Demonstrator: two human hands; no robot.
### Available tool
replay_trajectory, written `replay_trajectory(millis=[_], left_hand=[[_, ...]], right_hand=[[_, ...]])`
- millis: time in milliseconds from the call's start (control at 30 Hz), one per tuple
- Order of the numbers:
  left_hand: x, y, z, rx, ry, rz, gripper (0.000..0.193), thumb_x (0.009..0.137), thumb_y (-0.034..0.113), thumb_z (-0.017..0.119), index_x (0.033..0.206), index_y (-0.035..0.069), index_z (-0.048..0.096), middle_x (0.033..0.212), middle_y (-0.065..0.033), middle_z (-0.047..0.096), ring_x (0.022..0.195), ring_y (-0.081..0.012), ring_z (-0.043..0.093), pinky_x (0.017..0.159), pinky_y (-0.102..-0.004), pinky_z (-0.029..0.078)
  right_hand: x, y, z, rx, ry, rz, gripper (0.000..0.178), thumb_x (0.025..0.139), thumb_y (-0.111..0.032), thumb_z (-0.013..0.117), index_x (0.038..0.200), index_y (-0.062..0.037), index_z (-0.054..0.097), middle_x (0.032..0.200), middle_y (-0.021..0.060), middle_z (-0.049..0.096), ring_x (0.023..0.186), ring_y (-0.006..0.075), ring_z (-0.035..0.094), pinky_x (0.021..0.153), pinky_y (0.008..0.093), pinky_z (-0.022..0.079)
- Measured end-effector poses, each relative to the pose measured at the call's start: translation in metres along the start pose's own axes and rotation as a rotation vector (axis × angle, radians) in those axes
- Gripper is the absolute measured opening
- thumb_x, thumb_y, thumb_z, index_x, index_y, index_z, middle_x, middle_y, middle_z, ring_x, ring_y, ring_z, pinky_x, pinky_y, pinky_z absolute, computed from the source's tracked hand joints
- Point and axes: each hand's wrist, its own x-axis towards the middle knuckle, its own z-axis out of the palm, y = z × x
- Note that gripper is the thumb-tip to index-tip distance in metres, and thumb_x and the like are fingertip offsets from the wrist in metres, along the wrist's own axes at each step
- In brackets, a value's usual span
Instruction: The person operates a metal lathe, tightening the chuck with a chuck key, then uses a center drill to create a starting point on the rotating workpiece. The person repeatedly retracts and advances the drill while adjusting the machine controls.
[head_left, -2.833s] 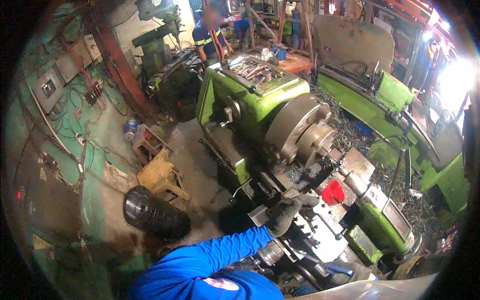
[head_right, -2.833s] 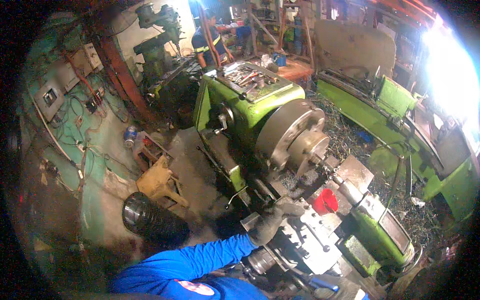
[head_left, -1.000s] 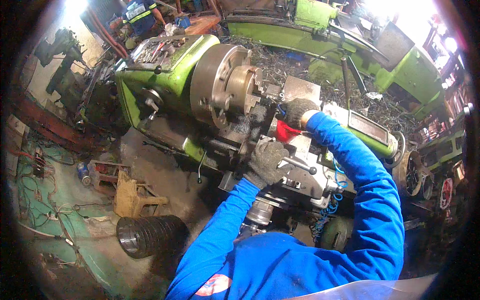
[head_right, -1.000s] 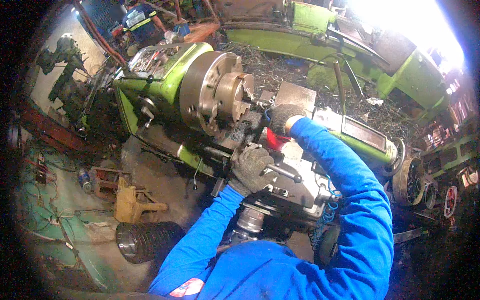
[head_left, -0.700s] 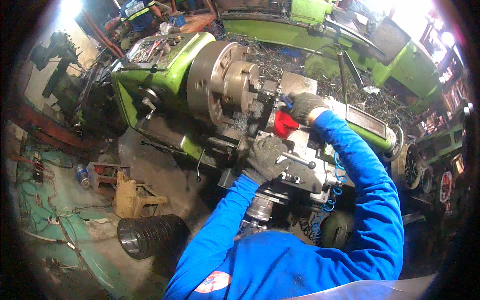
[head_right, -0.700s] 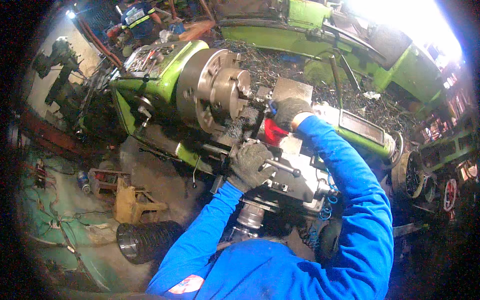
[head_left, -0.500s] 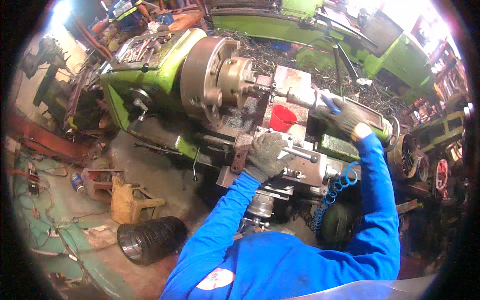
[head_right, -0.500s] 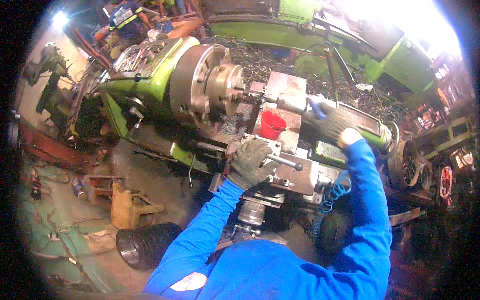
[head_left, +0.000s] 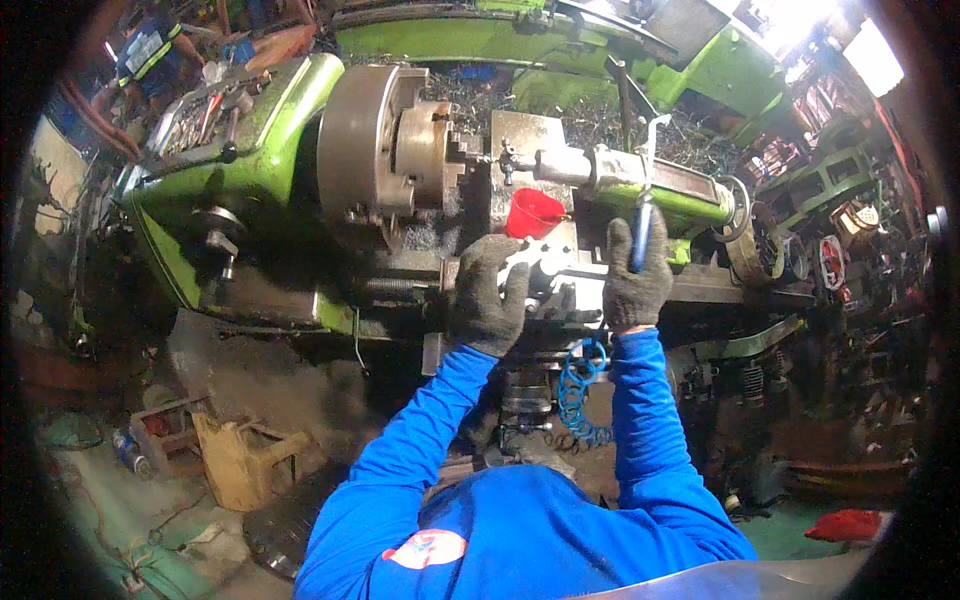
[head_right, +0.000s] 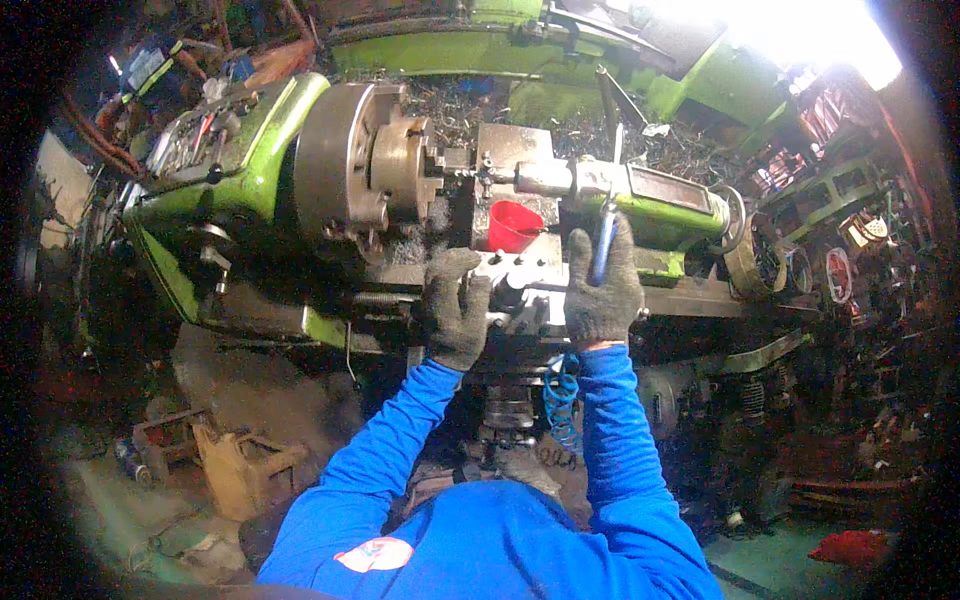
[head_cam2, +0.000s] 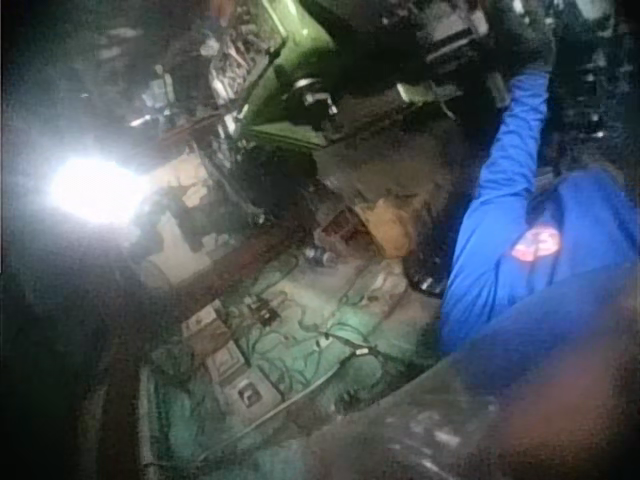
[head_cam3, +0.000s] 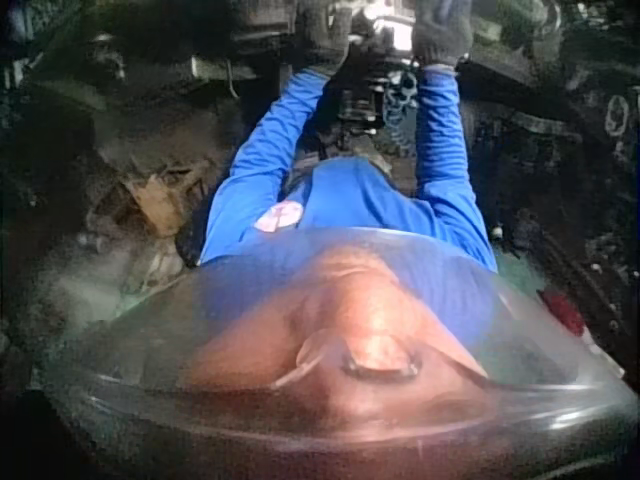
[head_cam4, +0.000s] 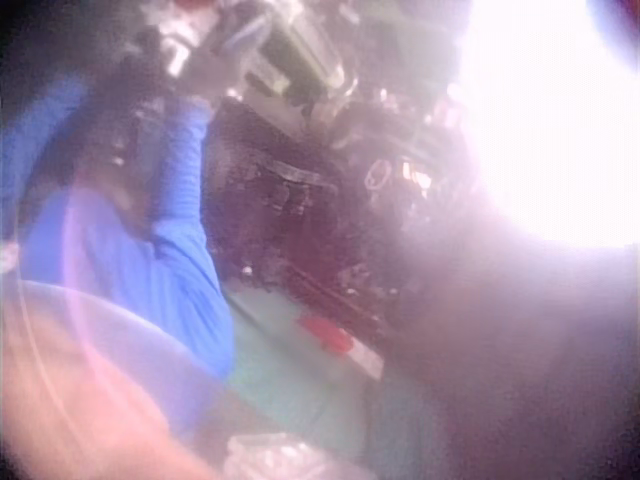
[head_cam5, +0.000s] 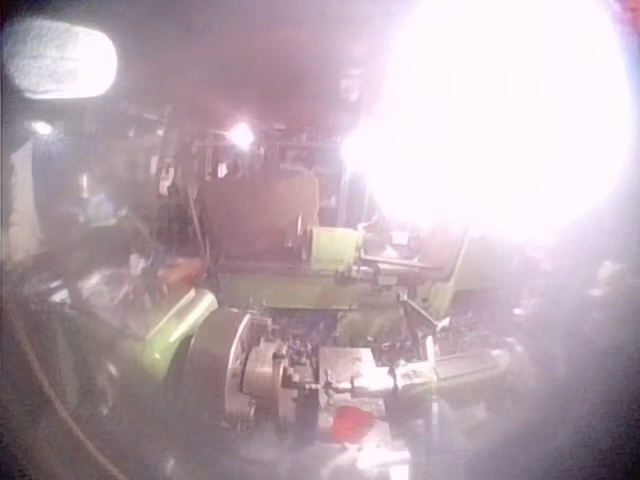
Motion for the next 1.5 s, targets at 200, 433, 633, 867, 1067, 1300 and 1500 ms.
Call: replay_trajectory(millis=[200, 433, 633, 867, 1067, 1300, 1500], left_hand=[[0.047, -0.083, -0.007, 0.035, -0.305, -0.102, 0.026, 0.098, 0.017, 0.065, 0.121, 0.004, 0.068, 0.120, -0.0162, 0.068, 0.119, -0.0337, 0.063, 0.105, -0.0435, 0.048], [0.094, -0.158, 0.043, 0.238, -0.976, -0.221, 0.064, 0.093, 0.049, 0.068, 0.148, 0.021, 0.054, 0.137, -0.0220, 0.066, 0.123, -0.0411, 0.065, 0.107, -0.0462, 0.049], [0.101, -0.176, 0.068, 0.322, -1.060, -0.079, 0.048, 0.093, 0.044, 0.067, 0.129, 0.013, 0.066, 0.123, -0.0211, 0.070, 0.113, -0.0414, 0.067, 0.100, -0.0483, 0.052], [0.086, -0.182, 0.069, 0.482, -0.993, 0.322, 0.028, 0.091, 0.036, 0.067, 0.106, 0.011, 0.069, 0.096, -0.0166, 0.068, 0.092, -0.0372, 0.067, 0.082, -0.0499, 0.053], [0.090, -0.174, 0.072, 0.529, -0.941, 0.434, 0.027, 0.091, 0.035, 0.068, 0.105, 0.012, 0.068, 0.096, -0.0154, 0.067, 0.093, -0.0366, 0.066, 0.084, -0.0500, 0.052], [0.089, -0.162, 0.063, 0.457, -0.981, -0.021, 0.041, 0.094, 0.047, 0.066, 0.108, 0.008, 0.070, 0.105, -0.0197, 0.072, 0.099, -0.0393, 0.070, 0.087, -0.0504, 0.055], [0.072, -0.144, 0.041, 0.250, -0.726, -0.131, 0.040, 0.097, 0.039, 0.066, 0.123, 0.007, 0.069, 0.112, -0.0196, 0.073, 0.103, -0.0384, 0.071, 0.089, -0.0470, 0.056]], right_hand=[[-0.025, 0.039, -0.042, 0.136, -0.422, 0.041, 0.070, 0.091, -0.040, 0.076, 0.146, -0.0046, 0.052, 0.139, 0.0157, 0.060, 0.125, 0.0276, 0.060, 0.102, 0.0450, 0.051], [0.046, 0.106, 0.041, 0.079, -0.797, 0.413, 0.048, 0.096, -0.040, 0.071, 0.135, -0.0131, 0.064, 0.103, 0.0150, 0.074, 0.094, 0.0244, 0.072, 0.084, 0.0398, 0.058], [0.052, 0.126, 0.137, -0.042, -1.054, -0.137, 0.040, 0.091, -0.045, 0.070, 0.115, -0.0130, 0.074, 0.107, 0.0222, 0.074, 0.099, 0.0423, 0.072, 0.086, 0.0504, 0.057], [0.053, 0.147, 0.134, 0.076, -0.930, -0.384, 0.023, 0.088, -0.028, 0.070, 0.107, -0.0158, 0.077, 0.099, 0.0184, 0.075, 0.093, 0.0385, 0.073, 0.082, 0.0481, 0.058], [0.066, 0.133, 0.127, -0.165, -1.044, -0.577, 0.023, 0.086, -0.023, 0.071, 0.107, -0.0137, 0.072, 0.094, 0.0139, 0.072, 0.088, 0.0368, 0.071, 0.075, 0.0474, 0.057], [0.049, 0.139, 0.140, 0.078, -0.908, -0.220, 0.028, 0.091, -0.028, 0.074, 0.114, -0.0111, 0.074, 0.099, 0.0180, 0.076, 0.093, 0.0369, 0.074, 0.081, 0.0464, 0.059], [0.049, 0.107, 0.092, 0.249, -0.651, -0.048, 0.018, 0.094, -0.023, 0.074, 0.105, -0.0095, 0.072, 0.093, 0.0162, 0.075, 0.088, 0.0335, 0.076, 0.073, 0.0432, 0.056]])
